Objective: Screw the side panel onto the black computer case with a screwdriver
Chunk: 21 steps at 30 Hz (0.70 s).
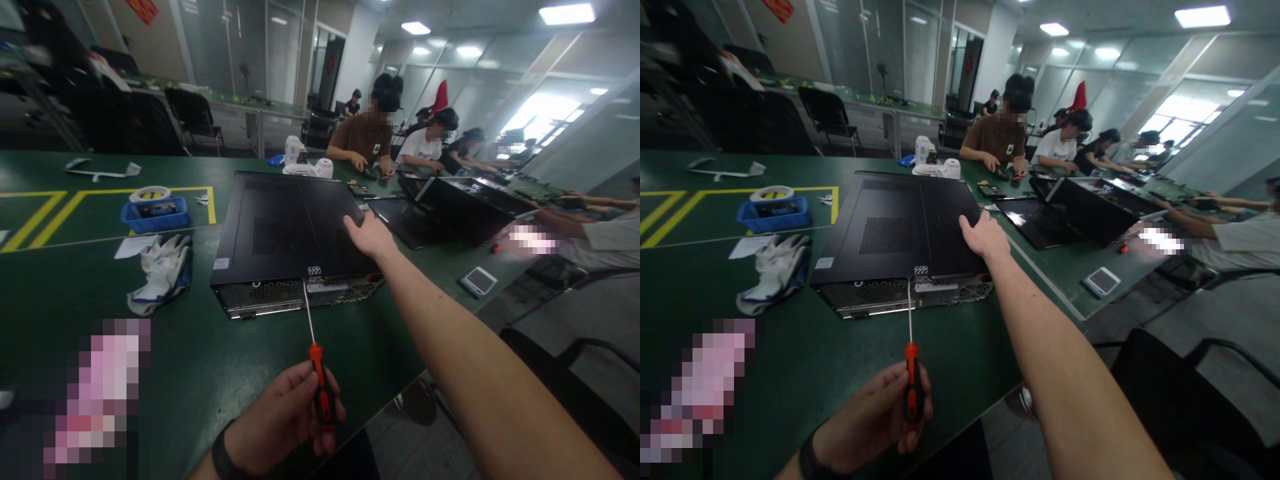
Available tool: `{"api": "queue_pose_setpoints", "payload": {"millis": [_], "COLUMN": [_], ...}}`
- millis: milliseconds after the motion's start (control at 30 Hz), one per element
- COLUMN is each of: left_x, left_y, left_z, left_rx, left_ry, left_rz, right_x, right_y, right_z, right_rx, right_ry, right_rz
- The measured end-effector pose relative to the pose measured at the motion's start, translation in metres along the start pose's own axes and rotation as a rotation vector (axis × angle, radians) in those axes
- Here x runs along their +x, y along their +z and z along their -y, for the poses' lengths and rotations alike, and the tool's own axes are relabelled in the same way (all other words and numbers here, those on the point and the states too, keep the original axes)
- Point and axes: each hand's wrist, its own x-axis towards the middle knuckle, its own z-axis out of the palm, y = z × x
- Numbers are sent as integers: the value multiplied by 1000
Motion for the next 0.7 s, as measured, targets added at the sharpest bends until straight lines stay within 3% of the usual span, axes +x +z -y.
{"api": "queue_pose_setpoints", "payload": {"millis": [700], "left_x": [-3], "left_y": [4], "left_z": [-7], "left_rx": [140], "left_ry": [14], "left_rz": [-53], "right_x": [-4], "right_y": [-1], "right_z": [1], "right_rx": [14], "right_ry": [-33], "right_rz": [-15]}}
